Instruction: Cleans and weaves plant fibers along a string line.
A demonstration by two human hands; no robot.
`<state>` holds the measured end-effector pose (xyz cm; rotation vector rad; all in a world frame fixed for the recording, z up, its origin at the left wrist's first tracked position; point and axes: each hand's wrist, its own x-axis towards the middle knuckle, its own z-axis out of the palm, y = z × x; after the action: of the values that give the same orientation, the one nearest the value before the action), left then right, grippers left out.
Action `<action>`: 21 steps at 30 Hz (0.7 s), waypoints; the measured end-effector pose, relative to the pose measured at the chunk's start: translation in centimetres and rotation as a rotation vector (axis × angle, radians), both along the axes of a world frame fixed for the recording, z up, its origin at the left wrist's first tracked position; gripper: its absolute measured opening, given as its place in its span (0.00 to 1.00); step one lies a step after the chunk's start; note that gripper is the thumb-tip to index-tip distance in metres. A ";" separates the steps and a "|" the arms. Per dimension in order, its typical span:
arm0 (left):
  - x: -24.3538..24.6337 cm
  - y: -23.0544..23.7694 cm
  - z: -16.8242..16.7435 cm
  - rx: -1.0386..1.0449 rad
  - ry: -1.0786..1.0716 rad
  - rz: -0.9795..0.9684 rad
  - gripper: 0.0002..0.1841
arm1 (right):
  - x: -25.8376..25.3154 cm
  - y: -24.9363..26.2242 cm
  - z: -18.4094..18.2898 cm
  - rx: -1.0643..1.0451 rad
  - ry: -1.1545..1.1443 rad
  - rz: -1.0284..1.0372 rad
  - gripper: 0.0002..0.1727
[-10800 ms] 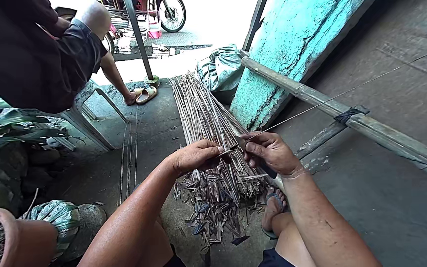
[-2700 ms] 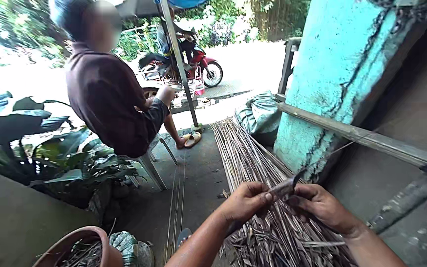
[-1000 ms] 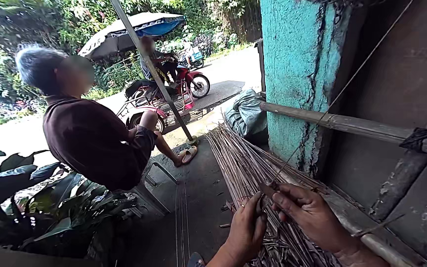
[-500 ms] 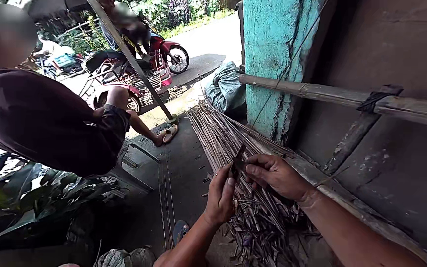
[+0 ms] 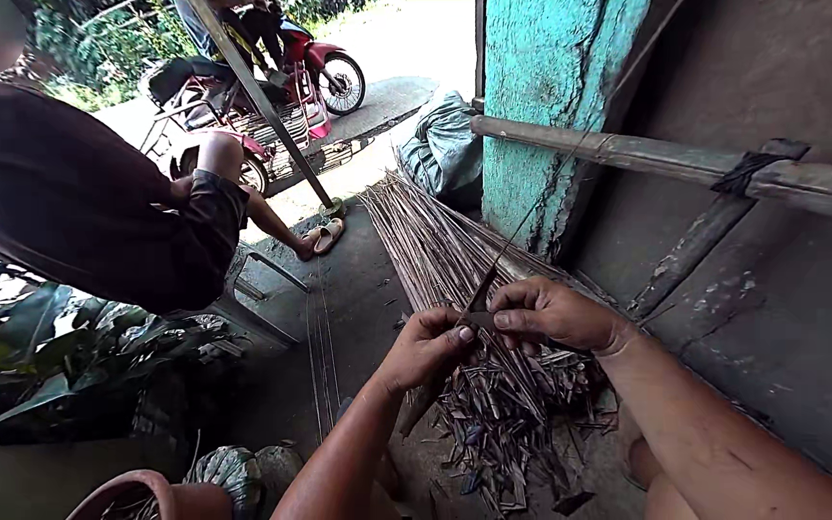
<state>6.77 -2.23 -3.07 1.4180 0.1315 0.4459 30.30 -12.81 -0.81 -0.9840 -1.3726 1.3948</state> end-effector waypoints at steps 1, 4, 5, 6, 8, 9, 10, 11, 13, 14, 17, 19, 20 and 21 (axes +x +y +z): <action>0.0 -0.1 0.0 0.006 0.002 0.002 0.08 | 0.0 0.1 0.0 -0.008 -0.009 0.013 0.08; 0.1 -0.4 0.1 0.016 -0.004 0.009 0.08 | -0.3 0.2 -0.2 -0.005 -0.039 0.071 0.09; 0.2 -0.6 0.2 0.026 -0.005 0.018 0.07 | -0.4 0.2 -0.2 -0.006 -0.048 0.086 0.09; 0.4 -0.7 0.4 0.041 -0.005 0.029 0.07 | -0.4 0.0 -0.2 -0.011 -0.050 0.092 0.10; 0.7 -1.0 0.8 0.079 -0.016 0.048 0.07 | -0.4 -0.1 -0.2 -0.020 -0.042 0.089 0.11; 0.9 -1.1 0.9 0.096 -0.025 0.057 0.08 | -0.4 -0.1 -0.3 -0.019 -0.038 0.076 0.11; 1.0 -1.2 0.9 0.115 -0.034 0.067 0.09 | -0.3 -0.2 -0.4 -0.012 -0.041 0.064 0.11; 1.0 -1.2 1.0 0.133 -0.033 0.076 0.09 | -0.1 -0.1 -0.4 0.005 -0.048 0.057 0.10; 0.9 -1.1 1.3 0.157 -0.022 0.085 0.10 | 0.2 0.2 -0.2 0.038 -0.076 0.065 0.04; 0.8 -0.9 1.3 0.159 -0.030 0.080 0.10 | 0.4 0.5 -0.1 0.042 -0.072 0.081 0.04; 1.0 -0.6 1.4 0.157 -0.059 0.033 0.13 | 0.7 0.9 0.0 0.039 -0.011 0.141 0.05; 1.2 -0.3 2.2 0.182 -0.043 0.015 0.17 | 0.9 1.0 0.2 0.061 0.038 0.136 0.05; 1.3 -0.1 2.6 0.196 -0.032 0.013 0.18 | 1.1 1.1 0.3 0.086 0.047 0.122 0.06; 1.3 0.1 3.0 0.210 -0.026 0.016 0.18 | 1.3 1.2 0.3 0.114 0.046 0.104 0.07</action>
<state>8.12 -2.09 -0.08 1.6168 0.0764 0.5023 31.56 -11.57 -0.48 -0.8116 -1.4699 1.3898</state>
